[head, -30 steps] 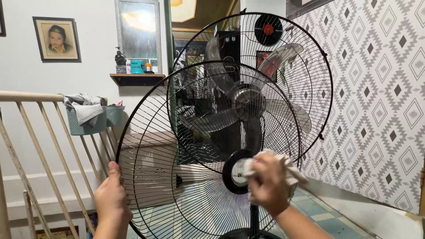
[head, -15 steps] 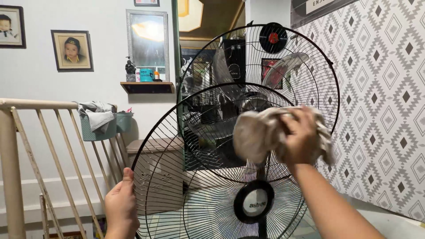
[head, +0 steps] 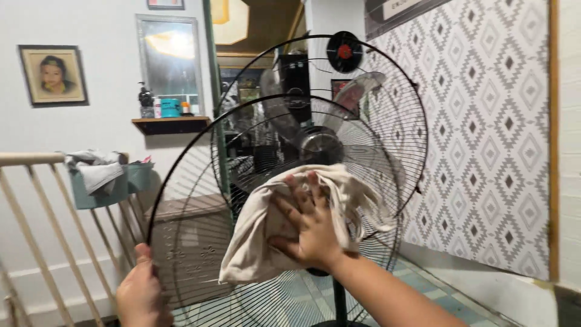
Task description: The person wipes the front grill of a standing fan with a cloth, then removes the grill, wipes the fan blades, and reattaches the grill. The person continues to wipe the grill and base of the fan.
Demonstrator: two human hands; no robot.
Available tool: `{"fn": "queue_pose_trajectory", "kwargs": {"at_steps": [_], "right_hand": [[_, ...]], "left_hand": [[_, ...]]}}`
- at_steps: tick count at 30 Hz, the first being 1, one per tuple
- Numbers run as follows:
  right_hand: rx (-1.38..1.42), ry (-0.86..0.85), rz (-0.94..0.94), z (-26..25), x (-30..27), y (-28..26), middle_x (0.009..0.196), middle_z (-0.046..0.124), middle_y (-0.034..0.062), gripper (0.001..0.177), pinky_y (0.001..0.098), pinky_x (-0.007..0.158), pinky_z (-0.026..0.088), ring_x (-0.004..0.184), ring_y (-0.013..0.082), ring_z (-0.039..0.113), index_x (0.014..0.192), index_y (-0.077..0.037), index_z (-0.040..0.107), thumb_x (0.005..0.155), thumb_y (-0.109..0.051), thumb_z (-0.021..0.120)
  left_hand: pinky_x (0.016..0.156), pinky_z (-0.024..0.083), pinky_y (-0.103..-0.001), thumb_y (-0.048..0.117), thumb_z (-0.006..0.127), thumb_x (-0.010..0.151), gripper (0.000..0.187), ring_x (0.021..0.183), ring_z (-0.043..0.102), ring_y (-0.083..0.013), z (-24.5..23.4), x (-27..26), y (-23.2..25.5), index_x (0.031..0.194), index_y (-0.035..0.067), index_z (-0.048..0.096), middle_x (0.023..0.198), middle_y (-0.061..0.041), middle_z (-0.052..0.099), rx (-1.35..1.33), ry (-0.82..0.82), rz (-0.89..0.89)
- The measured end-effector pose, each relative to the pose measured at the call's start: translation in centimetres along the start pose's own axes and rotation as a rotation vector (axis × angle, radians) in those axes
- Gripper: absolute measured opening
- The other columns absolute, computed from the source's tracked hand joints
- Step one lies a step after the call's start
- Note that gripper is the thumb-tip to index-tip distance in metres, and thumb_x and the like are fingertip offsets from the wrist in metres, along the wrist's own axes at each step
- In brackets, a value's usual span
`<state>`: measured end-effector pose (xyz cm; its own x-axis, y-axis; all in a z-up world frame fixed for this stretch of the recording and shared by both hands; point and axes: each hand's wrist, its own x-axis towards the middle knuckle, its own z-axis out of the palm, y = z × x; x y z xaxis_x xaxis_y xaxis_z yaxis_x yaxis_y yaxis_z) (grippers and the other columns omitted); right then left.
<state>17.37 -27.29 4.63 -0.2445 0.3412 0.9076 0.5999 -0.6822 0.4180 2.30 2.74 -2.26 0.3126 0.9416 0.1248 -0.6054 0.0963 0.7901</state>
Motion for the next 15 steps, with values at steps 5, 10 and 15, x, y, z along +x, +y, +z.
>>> {"fn": "queue_pose_trajectory", "kwargs": {"at_steps": [5,10,15], "right_hand": [[0.201,-0.080,0.240,-0.5,0.3,7.1,0.169,0.005,0.0121,0.105,0.0644,0.122,0.002,0.156,0.0417,-0.003,0.161,-0.024,0.018,0.080,-0.072,0.065],[0.472,-0.267,0.724,0.0,-2.3,14.2,0.162,0.008,0.0108,0.098,0.0606,0.115,0.005,0.147,0.0385,0.000,0.157,-0.023,0.021,0.082,-0.070,0.064],[0.841,-0.391,1.266,3.6,-8.2,19.1,0.154,0.012,0.0094,0.091,0.0568,0.109,0.008,0.139,0.0353,0.004,0.153,-0.022,0.023,0.085,-0.068,0.063]], "left_hand": [[0.046,0.030,-0.036,0.056,0.067,0.102,0.066,0.051,0.043,-0.0128,-2.2,4.1,-0.8,0.075,-0.003,0.062,0.061,-0.004,0.049,0.236,0.065,0.202],[0.047,0.036,-0.034,0.051,0.068,0.103,0.054,0.053,0.050,-0.0136,-2.2,3.0,-0.2,0.087,0.000,0.065,0.072,-0.004,0.058,0.019,0.012,0.181],[0.058,0.049,-0.032,0.049,0.060,0.106,0.056,0.066,0.062,-0.0145,-2.8,2.4,-0.1,0.101,-0.006,0.069,0.085,-0.010,0.069,-0.076,-0.094,0.140]]}}
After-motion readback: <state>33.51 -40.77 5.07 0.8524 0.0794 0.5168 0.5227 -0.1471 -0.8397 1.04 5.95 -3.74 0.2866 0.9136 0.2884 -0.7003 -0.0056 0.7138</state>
